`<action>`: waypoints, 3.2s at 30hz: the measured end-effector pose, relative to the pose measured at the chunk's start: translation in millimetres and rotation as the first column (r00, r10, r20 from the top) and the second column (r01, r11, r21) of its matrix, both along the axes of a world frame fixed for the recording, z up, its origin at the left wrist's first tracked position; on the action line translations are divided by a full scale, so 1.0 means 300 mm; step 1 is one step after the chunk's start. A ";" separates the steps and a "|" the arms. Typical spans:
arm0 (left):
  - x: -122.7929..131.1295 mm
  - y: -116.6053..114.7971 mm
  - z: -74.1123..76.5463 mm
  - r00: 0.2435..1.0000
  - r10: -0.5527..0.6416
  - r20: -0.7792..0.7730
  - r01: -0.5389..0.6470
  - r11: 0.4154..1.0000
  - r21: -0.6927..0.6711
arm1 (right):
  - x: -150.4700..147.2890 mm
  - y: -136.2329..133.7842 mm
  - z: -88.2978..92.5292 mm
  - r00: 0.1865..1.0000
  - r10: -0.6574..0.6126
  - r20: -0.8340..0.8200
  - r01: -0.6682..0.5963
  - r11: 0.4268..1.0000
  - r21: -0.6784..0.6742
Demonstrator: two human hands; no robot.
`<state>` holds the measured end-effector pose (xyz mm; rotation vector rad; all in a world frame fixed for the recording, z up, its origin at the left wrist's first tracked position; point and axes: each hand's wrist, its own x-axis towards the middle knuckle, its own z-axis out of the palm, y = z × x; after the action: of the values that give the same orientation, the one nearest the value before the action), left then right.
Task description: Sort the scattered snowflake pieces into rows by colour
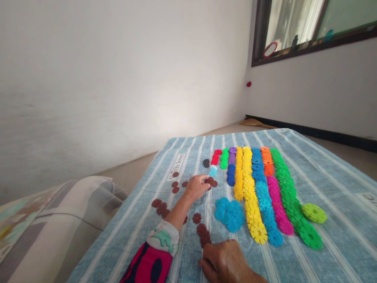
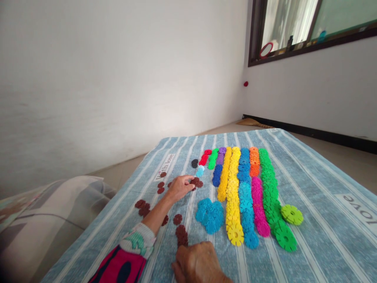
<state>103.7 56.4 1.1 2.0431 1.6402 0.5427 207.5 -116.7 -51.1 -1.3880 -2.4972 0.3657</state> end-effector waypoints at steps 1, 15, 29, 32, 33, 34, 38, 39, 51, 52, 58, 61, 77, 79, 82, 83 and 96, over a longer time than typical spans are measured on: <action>0.001 -0.003 -0.001 1.000 0.006 0.002 -0.006 1.000 0.004 | 0.001 0.000 -0.001 1.000 -0.001 -0.003 0.001 1.000 0.001; -0.054 -0.030 -0.009 1.000 0.006 0.000 -0.006 0.995 0.097 | 0.003 0.002 -0.002 0.999 -0.017 -0.032 0.016 1.000 -0.018; -0.187 -0.228 0.009 0.963 -0.260 -0.076 0.251 0.962 -0.105 | 0.016 -0.023 0.036 0.993 -0.044 -0.107 0.042 0.999 -0.026; -0.179 -0.241 0.012 0.948 -0.299 -0.112 0.287 0.951 -0.116 | 0.032 -0.022 0.037 0.969 -0.052 -0.243 0.038 0.997 -0.064; -0.176 -0.243 0.013 0.945 -0.305 -0.119 0.292 0.949 -0.116 | 0.038 -0.020 0.040 0.945 -0.063 -0.321 0.029 0.994 -0.109; -0.175 -0.244 0.016 0.944 -0.308 -0.122 0.294 0.949 -0.115 | 0.045 -0.016 0.043 0.909 -0.081 -0.410 0.010 0.985 -0.171; -0.170 -0.251 0.028 0.953 -0.287 -0.097 0.275 0.954 -0.121 | 0.068 0.002 0.055 0.704 -0.190 -0.685 -0.162 0.895 -0.415; -0.170 -0.252 0.031 0.958 -0.275 -0.078 0.263 0.956 -0.133 | 0.072 0.004 0.057 0.679 -0.204 -0.705 -0.198 0.874 -0.444; -0.157 -0.199 0.029 0.969 -0.131 0.211 0.169 0.970 -0.173 | 0.070 -0.003 0.058 0.788 -0.111 -0.606 -0.119 0.938 -0.327; -0.146 -0.180 0.027 0.970 -0.117 0.213 0.150 0.978 -0.143 | 0.067 0.000 0.056 0.793 -0.105 -0.600 -0.118 0.940 -0.320; -0.053 -0.049 -0.012 0.964 0.009 0.267 0.007 0.998 -0.058 | 0.058 0.012 0.057 0.833 -0.109 -0.543 -0.095 0.938 -0.334; -0.021 -0.008 -0.039 0.966 0.031 0.258 -0.021 0.999 -0.039 | 0.059 0.014 0.061 0.844 -0.090 -0.529 -0.105 0.939 -0.328; -0.146 -0.191 0.035 0.973 -0.226 0.047 0.231 0.962 -0.144 | 0.067 0.012 0.078 0.876 -0.042 -0.480 -0.125 0.943 -0.309; -0.154 -0.231 0.038 0.968 -0.249 0.025 0.249 0.948 -0.197 | 0.069 0.012 0.078 0.884 -0.022 -0.467 -0.137 0.943 -0.302; -0.155 -0.274 0.048 0.949 -0.315 -0.026 0.302 0.927 -0.222 | 0.072 0.013 0.077 0.895 0.009 -0.445 -0.151 0.947 -0.284; -0.153 -0.285 0.053 0.939 -0.341 -0.047 0.322 0.920 -0.224 | 0.073 0.013 0.076 0.899 0.013 -0.438 -0.152 0.947 -0.284; -0.152 -0.326 0.078 0.854 -0.511 -0.095 0.472 0.839 -0.270 | 0.076 0.010 0.083 0.927 0.001 -0.375 -0.124 0.945 -0.304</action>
<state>58.1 -41.4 24.5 2.2487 1.1124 -0.0076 230.3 -113.8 -26.3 -1.2042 -2.2365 0.9926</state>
